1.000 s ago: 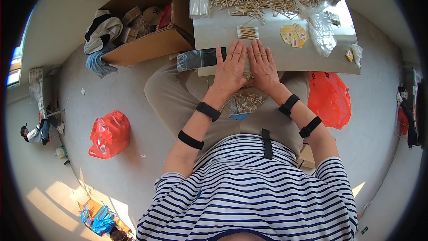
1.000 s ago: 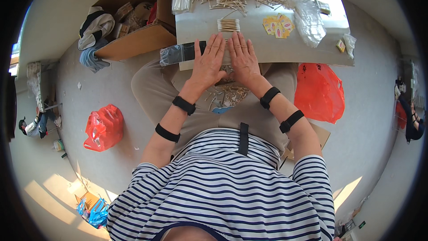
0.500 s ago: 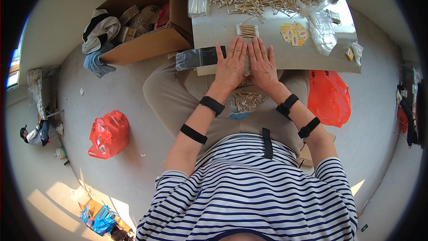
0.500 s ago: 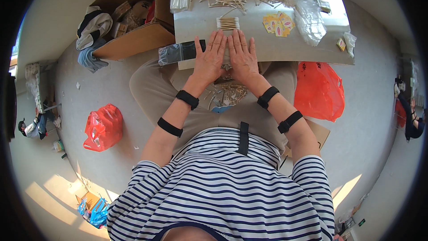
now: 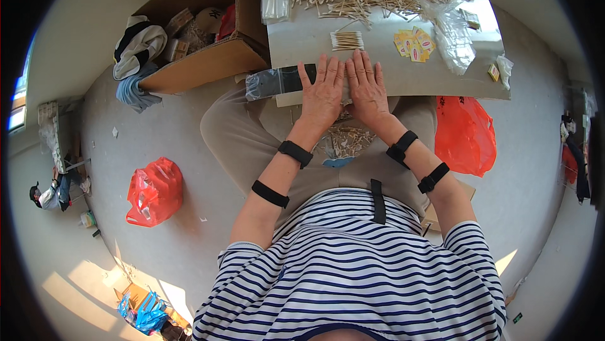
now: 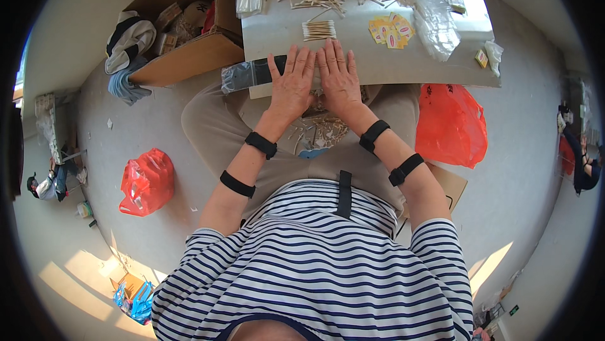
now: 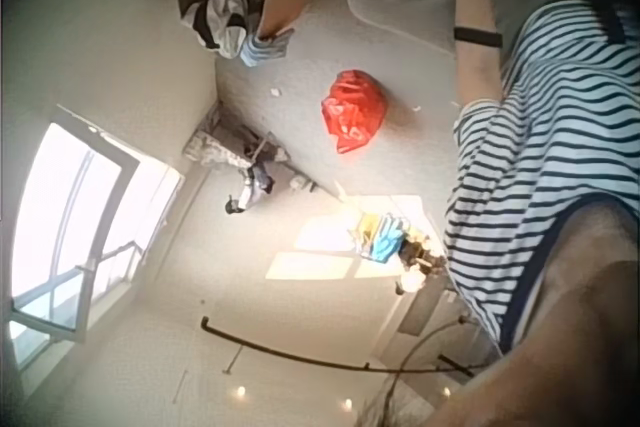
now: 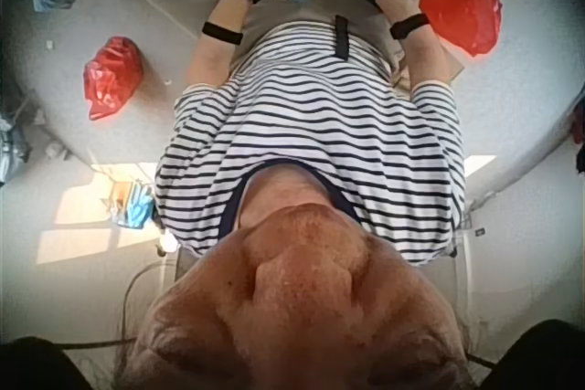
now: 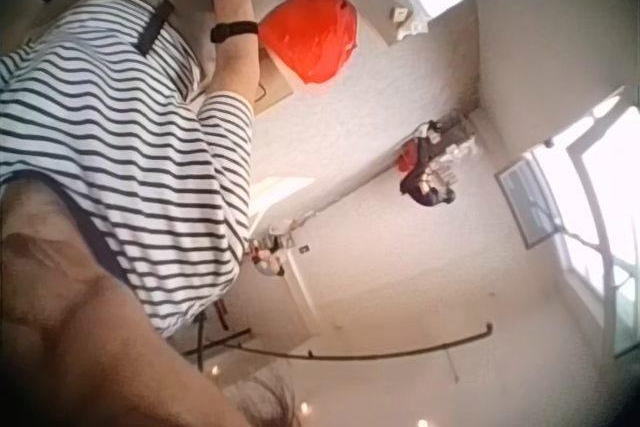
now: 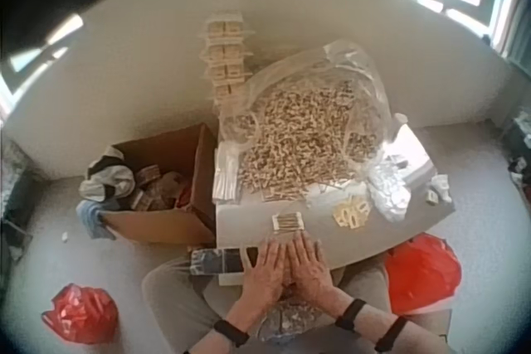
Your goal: The recorder is aligning and packaging cotton swabs or small wooden sticks into small cardboard boxes.
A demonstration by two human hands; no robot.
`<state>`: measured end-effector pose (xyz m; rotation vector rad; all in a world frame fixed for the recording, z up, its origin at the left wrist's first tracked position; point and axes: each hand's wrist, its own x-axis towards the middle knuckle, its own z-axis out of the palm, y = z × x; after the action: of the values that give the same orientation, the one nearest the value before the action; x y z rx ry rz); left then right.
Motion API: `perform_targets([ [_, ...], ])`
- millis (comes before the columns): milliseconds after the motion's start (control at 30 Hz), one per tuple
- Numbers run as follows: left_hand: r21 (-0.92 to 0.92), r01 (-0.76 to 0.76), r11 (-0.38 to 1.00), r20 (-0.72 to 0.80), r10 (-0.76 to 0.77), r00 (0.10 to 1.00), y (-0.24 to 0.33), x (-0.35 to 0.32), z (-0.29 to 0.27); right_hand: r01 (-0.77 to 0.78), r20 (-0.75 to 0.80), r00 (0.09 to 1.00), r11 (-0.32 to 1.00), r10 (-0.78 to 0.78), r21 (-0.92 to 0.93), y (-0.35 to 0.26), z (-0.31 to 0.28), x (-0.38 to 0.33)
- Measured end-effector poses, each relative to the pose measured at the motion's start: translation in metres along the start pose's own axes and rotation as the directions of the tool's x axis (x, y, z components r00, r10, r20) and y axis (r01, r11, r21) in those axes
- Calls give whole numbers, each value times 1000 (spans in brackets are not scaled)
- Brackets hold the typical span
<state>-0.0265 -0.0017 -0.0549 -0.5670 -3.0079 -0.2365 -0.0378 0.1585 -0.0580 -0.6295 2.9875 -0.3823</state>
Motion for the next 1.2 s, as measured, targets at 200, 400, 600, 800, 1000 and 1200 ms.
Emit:
perform_targets([
  [200, -59, 70, 996, 19, -69, 997, -6, -8, -14, 41, -70, 996, 997, -46, -73, 5, 7, 1],
  [400, 41, 49, 998, 69, -52, 996, -8, -7, -12, 53, -75, 996, 998, -55, -19, 3, 6, 1],
  [600, -59, 112, 992, 60, -108, 992, -13, -12, -12, 59, -72, 996, 998, -59, -2, 4, 7, 1],
  [800, -12, 131, 991, 89, -129, 988, -7, -9, -5, 129, -89, 987, 991, -133, -43, 4, 8, 4],
  [1000, -165, 199, 966, 72, -189, 979, -1, -11, -3, 172, -106, 980, 984, -166, 50, 4, 7, 5],
  [1200, -33, 151, 988, 75, -149, 986, -18, -19, -8, 157, -55, 986, 988, -157, 3, 6, 3, 5],
])
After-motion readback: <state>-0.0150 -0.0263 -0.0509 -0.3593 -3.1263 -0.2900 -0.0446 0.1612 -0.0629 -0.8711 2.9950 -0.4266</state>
